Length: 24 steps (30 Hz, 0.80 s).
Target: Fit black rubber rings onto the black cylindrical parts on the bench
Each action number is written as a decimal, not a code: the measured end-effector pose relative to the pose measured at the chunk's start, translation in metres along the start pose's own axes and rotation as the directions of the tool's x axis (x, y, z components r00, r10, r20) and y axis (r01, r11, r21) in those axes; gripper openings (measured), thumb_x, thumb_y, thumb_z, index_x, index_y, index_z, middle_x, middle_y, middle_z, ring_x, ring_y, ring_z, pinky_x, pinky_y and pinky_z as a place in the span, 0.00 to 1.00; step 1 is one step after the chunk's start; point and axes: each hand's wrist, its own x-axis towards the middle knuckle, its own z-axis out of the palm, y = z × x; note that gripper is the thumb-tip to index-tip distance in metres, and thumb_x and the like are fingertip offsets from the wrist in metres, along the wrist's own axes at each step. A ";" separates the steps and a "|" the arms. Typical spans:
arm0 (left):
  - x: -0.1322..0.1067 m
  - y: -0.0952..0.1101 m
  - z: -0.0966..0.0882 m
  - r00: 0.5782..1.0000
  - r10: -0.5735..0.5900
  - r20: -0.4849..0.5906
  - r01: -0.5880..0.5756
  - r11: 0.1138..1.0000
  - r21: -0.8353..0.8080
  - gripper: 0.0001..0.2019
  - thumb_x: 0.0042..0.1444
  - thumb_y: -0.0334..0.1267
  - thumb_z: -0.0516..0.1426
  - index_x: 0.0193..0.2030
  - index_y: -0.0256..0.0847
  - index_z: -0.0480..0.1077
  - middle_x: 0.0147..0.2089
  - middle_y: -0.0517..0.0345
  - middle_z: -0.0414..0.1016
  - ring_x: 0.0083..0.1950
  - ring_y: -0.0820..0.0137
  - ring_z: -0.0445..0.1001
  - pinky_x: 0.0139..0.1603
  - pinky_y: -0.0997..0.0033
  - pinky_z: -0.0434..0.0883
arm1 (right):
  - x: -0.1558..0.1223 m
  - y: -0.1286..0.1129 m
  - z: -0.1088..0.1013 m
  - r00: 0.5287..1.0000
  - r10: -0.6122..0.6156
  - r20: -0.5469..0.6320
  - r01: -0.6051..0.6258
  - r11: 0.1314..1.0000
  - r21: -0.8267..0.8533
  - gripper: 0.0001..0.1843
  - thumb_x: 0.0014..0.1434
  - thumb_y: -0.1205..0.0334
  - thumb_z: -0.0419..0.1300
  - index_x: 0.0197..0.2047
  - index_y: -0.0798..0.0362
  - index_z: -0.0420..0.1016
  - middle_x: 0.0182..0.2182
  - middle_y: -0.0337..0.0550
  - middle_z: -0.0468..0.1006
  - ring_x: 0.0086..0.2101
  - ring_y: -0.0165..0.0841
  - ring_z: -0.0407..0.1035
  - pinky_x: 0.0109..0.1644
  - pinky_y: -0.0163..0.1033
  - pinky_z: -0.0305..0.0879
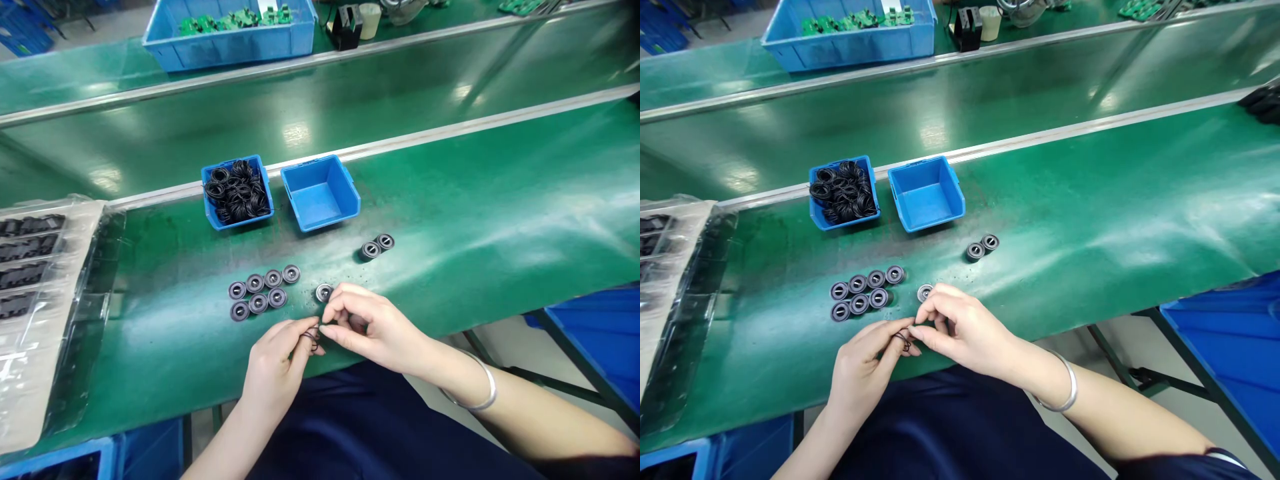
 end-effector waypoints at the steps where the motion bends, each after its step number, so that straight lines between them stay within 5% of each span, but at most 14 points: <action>1: 0.001 0.000 0.000 1.000 0.007 -0.007 -0.007 1.000 0.008 0.11 0.65 0.29 0.55 0.50 0.41 0.76 0.35 0.59 0.82 0.35 0.72 0.80 0.41 0.74 0.77 | 0.000 -0.001 0.000 1.000 0.000 0.010 0.000 1.000 -0.004 0.06 0.66 0.59 0.62 0.40 0.53 0.74 0.33 0.41 0.68 0.30 0.28 0.64 0.31 0.33 0.62; 7: 0.004 -0.001 0.002 1.000 0.014 0.008 -0.014 1.000 -0.019 0.11 0.65 0.29 0.56 0.51 0.41 0.75 0.34 0.61 0.82 0.36 0.73 0.80 0.42 0.75 0.77 | 0.005 -0.002 -0.004 1.000 -0.012 -0.010 0.011 1.000 -0.011 0.08 0.66 0.63 0.60 0.34 0.53 0.73 0.30 0.40 0.68 0.30 0.29 0.65 0.33 0.34 0.62; 12: 0.003 -0.005 0.000 0.999 0.033 -0.041 -0.033 0.999 -0.006 0.11 0.66 0.28 0.54 0.52 0.41 0.74 0.35 0.60 0.81 0.36 0.74 0.80 0.42 0.76 0.77 | 0.015 0.006 -0.013 0.985 0.128 -0.119 -0.124 0.991 0.042 0.09 0.65 0.62 0.60 0.32 0.55 0.73 0.30 0.39 0.68 0.29 0.28 0.65 0.32 0.33 0.62; 19: 0.000 -0.010 0.005 0.964 0.264 -0.020 -0.255 0.946 0.201 0.13 0.64 0.25 0.55 0.54 0.37 0.73 0.44 0.51 0.81 0.43 0.69 0.80 0.46 0.71 0.78 | 0.025 0.020 -0.013 0.971 0.180 -0.157 -0.181 0.983 0.004 0.09 0.64 0.62 0.61 0.32 0.55 0.73 0.30 0.39 0.69 0.28 0.27 0.64 0.32 0.34 0.62; 24: 0.005 -0.013 0.007 0.899 0.437 0.041 -0.421 0.834 0.357 0.13 0.63 0.25 0.57 0.53 0.35 0.72 0.53 0.43 0.79 0.57 0.60 0.77 0.58 0.57 0.76 | 0.026 0.023 -0.012 0.973 0.163 -0.164 -0.164 0.986 0.009 0.08 0.63 0.63 0.61 0.31 0.55 0.72 0.30 0.39 0.69 0.28 0.27 0.65 0.32 0.33 0.63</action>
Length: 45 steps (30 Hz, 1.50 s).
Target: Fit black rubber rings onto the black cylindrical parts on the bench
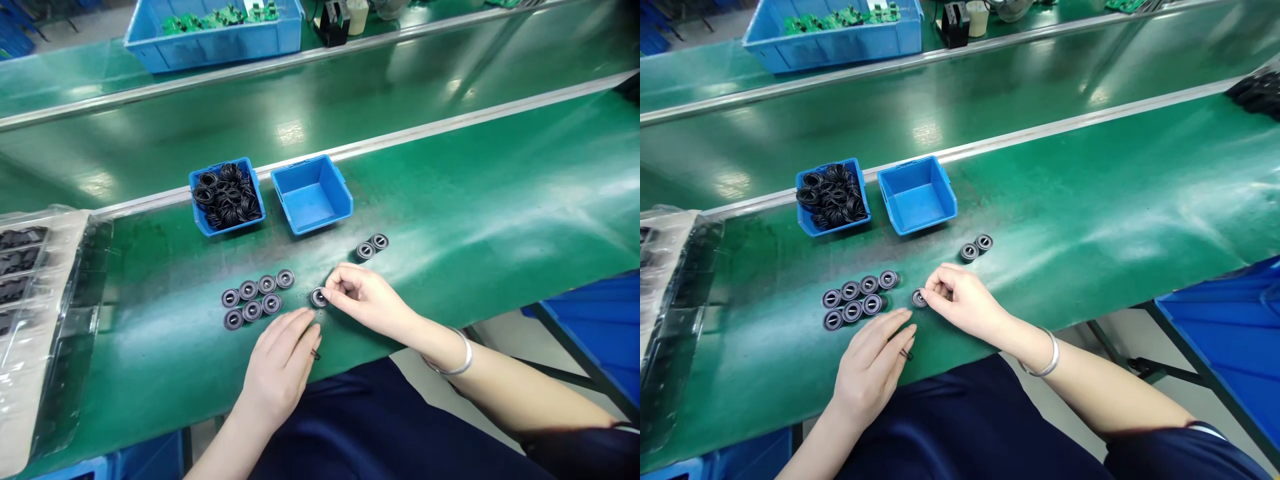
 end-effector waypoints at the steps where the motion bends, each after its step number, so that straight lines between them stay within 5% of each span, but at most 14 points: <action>1: 0.001 -0.001 0.001 0.999 0.046 0.019 -0.047 0.999 0.018 0.13 0.63 0.24 0.56 0.53 0.33 0.72 0.55 0.41 0.78 0.61 0.57 0.75 0.60 0.53 0.74 | 0.000 0.000 0.000 1.000 -0.001 0.000 0.001 1.000 0.001 0.08 0.63 0.63 0.60 0.31 0.55 0.71 0.30 0.39 0.69 0.28 0.27 0.65 0.32 0.33 0.63; 7: 0.007 -0.005 0.004 0.981 0.164 0.103 -0.175 0.978 0.115 0.11 0.64 0.23 0.55 0.51 0.30 0.73 0.59 0.39 0.76 0.66 0.57 0.70 0.67 0.53 0.69 | 0.002 0.002 0.001 1.000 0.003 -0.008 -0.002 1.000 0.025 0.09 0.63 0.63 0.60 0.30 0.55 0.69 0.33 0.40 0.69 0.27 0.25 0.67 0.29 0.31 0.65; 14: 0.011 -0.006 -0.001 0.965 0.182 0.190 -0.218 0.958 0.187 0.12 0.66 0.24 0.52 0.52 0.31 0.74 0.61 0.42 0.74 0.67 0.58 0.69 0.69 0.54 0.65 | 0.005 0.003 0.003 0.936 0.238 0.259 -0.319 0.884 0.341 0.15 0.66 0.53 0.57 0.49 0.55 0.69 0.23 0.38 0.77 0.16 0.26 0.66 0.16 0.28 0.59; 21: 0.008 -0.005 -0.001 0.948 0.183 0.261 -0.241 0.946 0.214 0.15 0.66 0.23 0.48 0.52 0.30 0.74 0.64 0.40 0.71 0.67 0.56 0.68 0.64 0.55 0.68 | 0.022 -0.004 0.004 0.854 0.364 0.371 -0.504 0.756 0.418 0.10 0.59 0.61 0.64 0.40 0.59 0.74 0.21 0.38 0.76 0.18 0.26 0.70 0.13 0.24 0.58; 34: 0.001 -0.004 0.006 0.952 0.186 0.242 -0.244 0.940 0.237 0.17 0.66 0.23 0.46 0.54 0.29 0.73 0.65 0.40 0.70 0.68 0.53 0.67 0.60 0.56 0.68 | -0.007 0.004 0.016 0.912 0.323 0.252 -0.400 0.565 0.722 0.18 0.60 0.60 0.63 0.52 0.60 0.78 0.25 0.40 0.76 0.23 0.24 0.67 0.25 0.28 0.67; 41: -0.001 -0.002 0.006 0.948 0.188 0.258 -0.253 0.935 0.249 0.16 0.67 0.24 0.46 0.52 0.29 0.73 0.65 0.39 0.71 0.68 0.53 0.67 0.61 0.55 0.66 | 0.013 0.001 0.008 0.873 0.345 0.345 -0.487 0.665 0.567 0.13 0.60 0.60 0.63 0.43 0.62 0.79 0.17 0.38 0.73 0.15 0.23 0.62 0.15 0.25 0.56; 45: -0.004 0.000 0.009 0.957 0.181 0.226 -0.234 0.943 0.234 0.16 0.67 0.24 0.46 0.51 0.29 0.74 0.66 0.39 0.69 0.70 0.55 0.63 0.62 0.57 0.65 | 0.012 0.004 0.007 0.874 0.336 0.352 -0.486 0.641 0.594 0.14 0.60 0.62 0.62 0.45 0.63 0.80 0.18 0.39 0.74 0.15 0.23 0.63 0.18 0.26 0.58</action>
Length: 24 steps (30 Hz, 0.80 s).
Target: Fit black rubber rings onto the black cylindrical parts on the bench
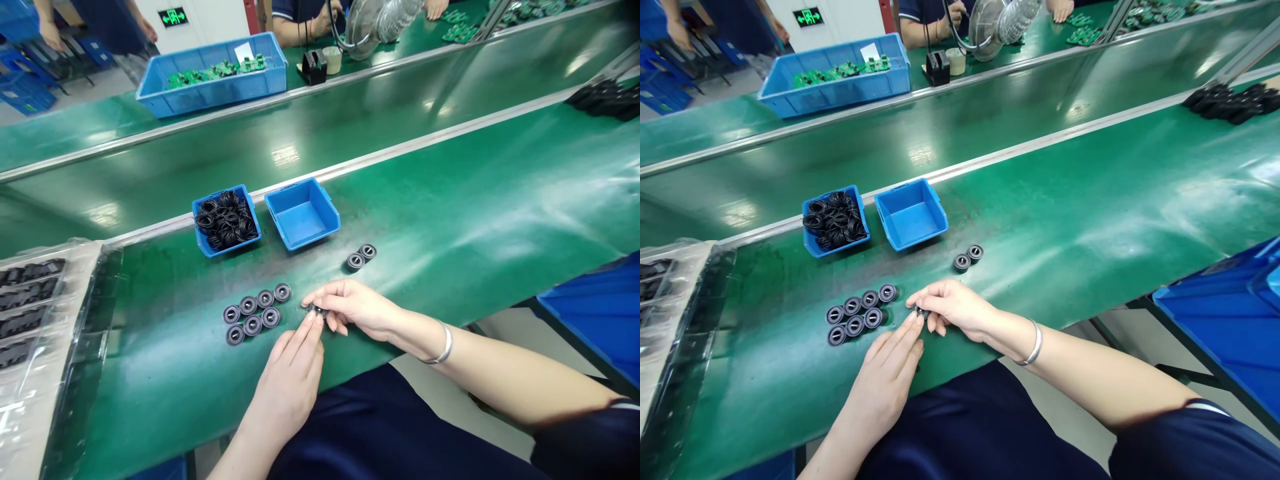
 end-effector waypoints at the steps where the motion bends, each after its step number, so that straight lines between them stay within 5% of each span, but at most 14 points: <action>1: -0.001 0.001 0.001 1.000 -0.007 -0.007 0.007 1.000 -0.003 0.16 0.67 0.24 0.46 0.51 0.29 0.74 0.66 0.39 0.69 0.71 0.55 0.62 0.62 0.57 0.65 | -0.002 0.002 0.000 1.000 -0.008 0.004 0.008 1.000 0.028 0.15 0.60 0.61 0.62 0.46 0.63 0.80 0.18 0.40 0.75 0.15 0.23 0.63 0.19 0.26 0.59; 10: -0.006 0.010 0.005 0.997 -0.056 -0.060 0.053 0.997 -0.047 0.16 0.66 0.25 0.47 0.53 0.31 0.74 0.66 0.41 0.70 0.71 0.57 0.61 0.64 0.58 0.59 | -0.025 0.028 0.015 0.986 -0.134 -0.098 0.153 0.962 0.227 0.16 0.63 0.62 0.61 0.52 0.60 0.79 0.30 0.43 0.76 0.23 0.22 0.65 0.27 0.29 0.63; 17: -0.006 0.001 -0.001 1.000 0.001 0.029 0.001 0.998 -0.058 0.17 0.68 0.26 0.47 0.54 0.32 0.74 0.68 0.44 0.68 0.72 0.54 0.59 0.63 0.56 0.58 | -0.022 0.024 0.010 0.995 -0.094 -0.008 0.094 0.966 0.242 0.18 0.64 0.63 0.60 0.54 0.62 0.77 0.27 0.43 0.75 0.26 0.26 0.69 0.27 0.29 0.67; 24: -0.004 0.008 0.000 0.999 -0.031 0.006 0.032 0.998 -0.048 0.17 0.69 0.29 0.47 0.53 0.35 0.75 0.69 0.50 0.66 0.71 0.60 0.61 0.59 0.61 0.59 | -0.019 0.017 0.006 0.998 0.011 0.066 -0.023 0.983 0.180 0.16 0.67 0.59 0.59 0.53 0.61 0.75 0.24 0.41 0.74 0.23 0.27 0.71 0.19 0.26 0.63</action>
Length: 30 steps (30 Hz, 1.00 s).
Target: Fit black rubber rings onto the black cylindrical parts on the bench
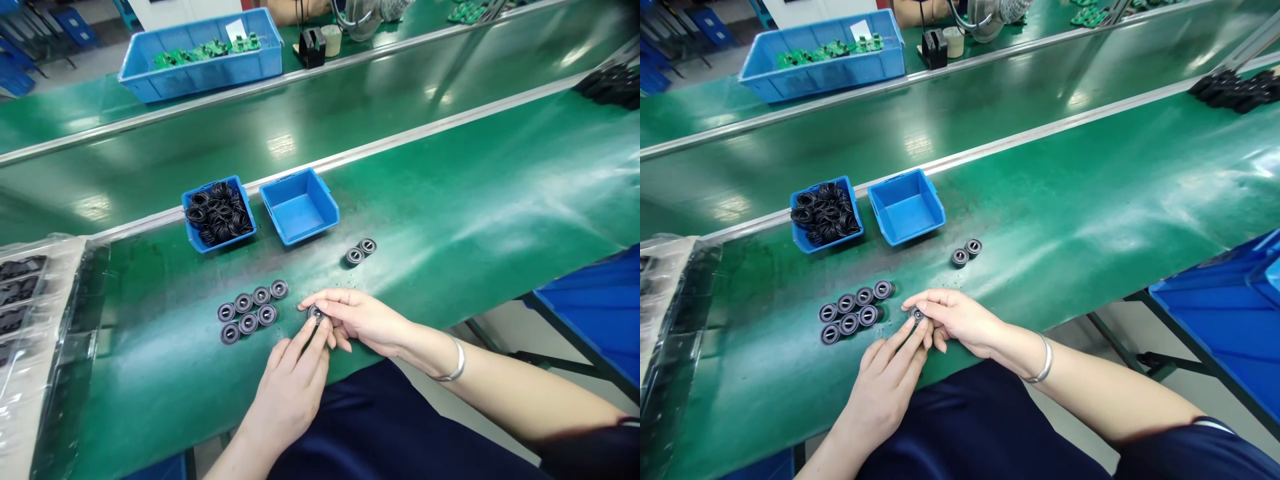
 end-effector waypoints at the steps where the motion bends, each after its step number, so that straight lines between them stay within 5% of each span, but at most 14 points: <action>1: 0.000 0.000 0.001 1.000 -0.001 -0.009 0.001 1.000 -0.011 0.17 0.69 0.28 0.47 0.53 0.34 0.75 0.69 0.49 0.65 0.71 0.61 0.61 0.59 0.61 0.60 | 0.001 -0.002 -0.001 1.000 0.012 0.010 -0.012 1.000 -0.013 0.16 0.67 0.59 0.59 0.52 0.61 0.75 0.24 0.41 0.74 0.23 0.27 0.70 0.19 0.25 0.63; 10: -0.003 -0.010 -0.003 0.999 0.010 0.040 -0.008 0.999 -0.038 0.17 0.69 0.26 0.46 0.56 0.30 0.72 0.71 0.47 0.61 0.73 0.56 0.57 0.59 0.57 0.58 | 0.003 -0.007 -0.005 0.997 0.034 0.066 -0.035 0.999 0.019 0.15 0.67 0.62 0.58 0.53 0.61 0.75 0.27 0.43 0.76 0.25 0.28 0.73 0.22 0.26 0.66; 22: -0.003 -0.004 0.001 1.000 -0.016 0.001 0.016 1.000 0.024 0.18 0.68 0.28 0.46 0.53 0.35 0.75 0.71 0.53 0.62 0.70 0.63 0.61 0.57 0.61 0.59 | 0.007 -0.012 -0.002 0.997 0.068 0.047 -0.067 0.997 -0.027 0.13 0.66 0.64 0.57 0.51 0.60 0.78 0.25 0.43 0.76 0.21 0.27 0.71 0.18 0.25 0.62; 30: 0.000 0.000 0.002 1.000 -0.028 -0.013 0.028 0.999 0.016 0.17 0.67 0.27 0.47 0.53 0.35 0.75 0.71 0.52 0.63 0.72 0.62 0.59 0.56 0.63 0.61 | -0.005 -0.003 -0.003 0.999 0.000 0.032 -0.002 0.998 0.061 0.16 0.67 0.64 0.57 0.55 0.56 0.77 0.33 0.47 0.79 0.26 0.26 0.70 0.23 0.27 0.64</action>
